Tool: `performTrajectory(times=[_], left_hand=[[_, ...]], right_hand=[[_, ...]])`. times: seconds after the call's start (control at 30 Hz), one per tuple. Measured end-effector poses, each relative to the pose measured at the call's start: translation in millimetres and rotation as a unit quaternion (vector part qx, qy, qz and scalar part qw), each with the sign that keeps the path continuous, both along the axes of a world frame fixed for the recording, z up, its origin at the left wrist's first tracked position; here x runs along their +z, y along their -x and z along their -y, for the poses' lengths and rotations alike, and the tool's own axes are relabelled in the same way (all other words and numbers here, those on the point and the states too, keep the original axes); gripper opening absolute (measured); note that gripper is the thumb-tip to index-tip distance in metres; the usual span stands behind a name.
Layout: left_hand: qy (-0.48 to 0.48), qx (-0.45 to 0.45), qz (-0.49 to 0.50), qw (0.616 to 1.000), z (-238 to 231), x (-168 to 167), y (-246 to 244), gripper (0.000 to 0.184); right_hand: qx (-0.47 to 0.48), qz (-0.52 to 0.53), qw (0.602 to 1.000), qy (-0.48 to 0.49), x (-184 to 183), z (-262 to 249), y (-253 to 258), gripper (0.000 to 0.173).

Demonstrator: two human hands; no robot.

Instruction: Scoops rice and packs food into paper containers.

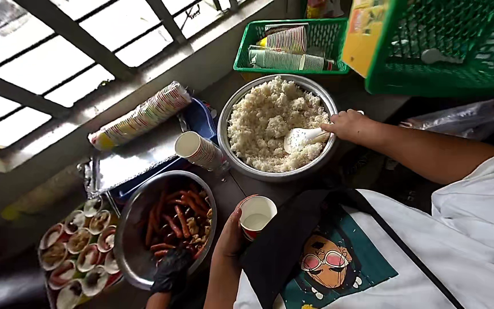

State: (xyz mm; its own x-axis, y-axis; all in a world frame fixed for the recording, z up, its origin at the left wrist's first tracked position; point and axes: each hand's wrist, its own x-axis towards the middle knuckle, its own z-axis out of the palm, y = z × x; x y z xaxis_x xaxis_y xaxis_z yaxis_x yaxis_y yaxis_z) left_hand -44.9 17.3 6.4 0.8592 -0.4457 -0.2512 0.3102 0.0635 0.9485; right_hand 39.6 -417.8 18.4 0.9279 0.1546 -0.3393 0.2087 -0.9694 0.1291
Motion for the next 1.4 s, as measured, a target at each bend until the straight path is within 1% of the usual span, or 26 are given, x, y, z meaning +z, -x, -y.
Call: performTrajectory(times=[0.07,0.13,0.23,0.33,0.37,0.47,0.5,0.53,0.6,0.7,0.8,0.87,0.97,1.03,1.07,1.1,1.2,1.27,1.33,1.4], left_hand=[[-0.031,-0.003,-0.014,0.999,-15.8,-4.5,4.6,0.109],[-0.021,0.02,-0.036,0.999,-25.8,-7.5,9.2,0.112],[0.031,0.091,-0.058,0.994,-24.4,-10.3,14.6,0.112],[0.015,0.115,-0.054,0.992,-11.7,-11.1,13.8,0.116],[0.009,0.12,-0.054,0.991,-7.0,-12.3,12.7,0.113],[-0.014,0.153,-0.047,0.987,2.3,-17.3,11.0,0.091],[-0.036,0.165,-0.036,0.985,3.5,-16.4,11.6,0.087],[-0.048,0.181,-0.027,0.982,2.5,-17.3,12.2,0.088],[-0.039,0.215,-0.022,0.976,-2.5,-22.8,14.3,0.085],[-0.005,0.244,-0.056,0.968,-7.8,-27.0,16.1,0.076],[0.004,0.271,-0.077,0.96,-7.2,-26.5,15.8,0.078],[0.002,0.281,-0.081,0.956,-6.8,-25.6,15.8,0.079],[0.0,0.294,-0.078,0.953,-8.1,-23.6,14.9,0.071],[0.004,0.309,-0.074,0.948,-8.5,-23.9,13.1,0.064],[0.007,0.322,-0.071,0.944,-7.8,-26.2,13.0,0.06],[0.01,0.335,-0.069,0.94,-7.0,-28.1,12.6,0.058],[0.012,0.354,-0.053,0.934,-4.6,-29.4,9.6,0.056],[0.008,0.36,-0.041,0.932,-3.4,-29.2,9.9,0.058],[0.003,0.368,-0.02,0.93,-3.2,-29.3,9.0,0.063],[0.003,0.375,0.002,0.927,-4.0,-30.1,7.5,0.06]], right_hand=[[-0.036,-0.03,0.999,-0.015,16.9,-8.7,-3.8,0.062],[-0.08,-0.053,0.994,-0.051,36.5,-16.6,-10.6,0.067],[-0.092,-0.023,0.989,-0.115,55.9,-33.9,-28.6,0.056],[-0.092,0.007,0.988,-0.127,64.9,-80.0,-56.4,0.059],[-0.083,0.013,0.988,-0.128,62.3,-96.9,-66.1,0.061],[-0.03,-0.003,0.995,-0.099,50.5,-138.7,-79.4,0.069],[-0.004,-0.015,0.997,-0.079,46.2,-145.3,-78.1,0.07],[0.021,-0.024,0.997,-0.067,44.3,-147.9,-74.6,0.071],[0.053,-0.041,0.997,-0.038,46.7,-143.6,-65.1,0.07],[0.063,-0.06,0.996,-0.01,41.4,-125.0,-50.3,0.068],[0.06,-0.075,0.995,-0.004,24.1,-104.0,-37.3,0.068],[0.044,-0.093,0.995,0.002,19.9,-90.0,-30.6,0.069],[0.003,-0.091,0.996,0.008,37.0,-70.1,-22.9,0.07],[-0.035,-0.073,0.996,0.033,52.5,-63.8,-23.1,0.071],[-0.051,-0.072,0.995,0.042,56.1,-62.8,-23.5,0.069],[-0.061,-0.075,0.995,0.038,53.5,-61.6,-23.2,0.064],[-0.081,-0.095,0.992,-0.023,33.4,-61.1,-25.3,0.047],[-0.097,-0.13,0.985,-0.061,29.9,-63.7,-31.7,0.044],[-0.107,-0.167,0.976,-0.089,34.7,-64.2,-36.0,0.043],[-0.11,-0.194,0.967,-0.123,37.6,-60.1,-36.0,0.041]])
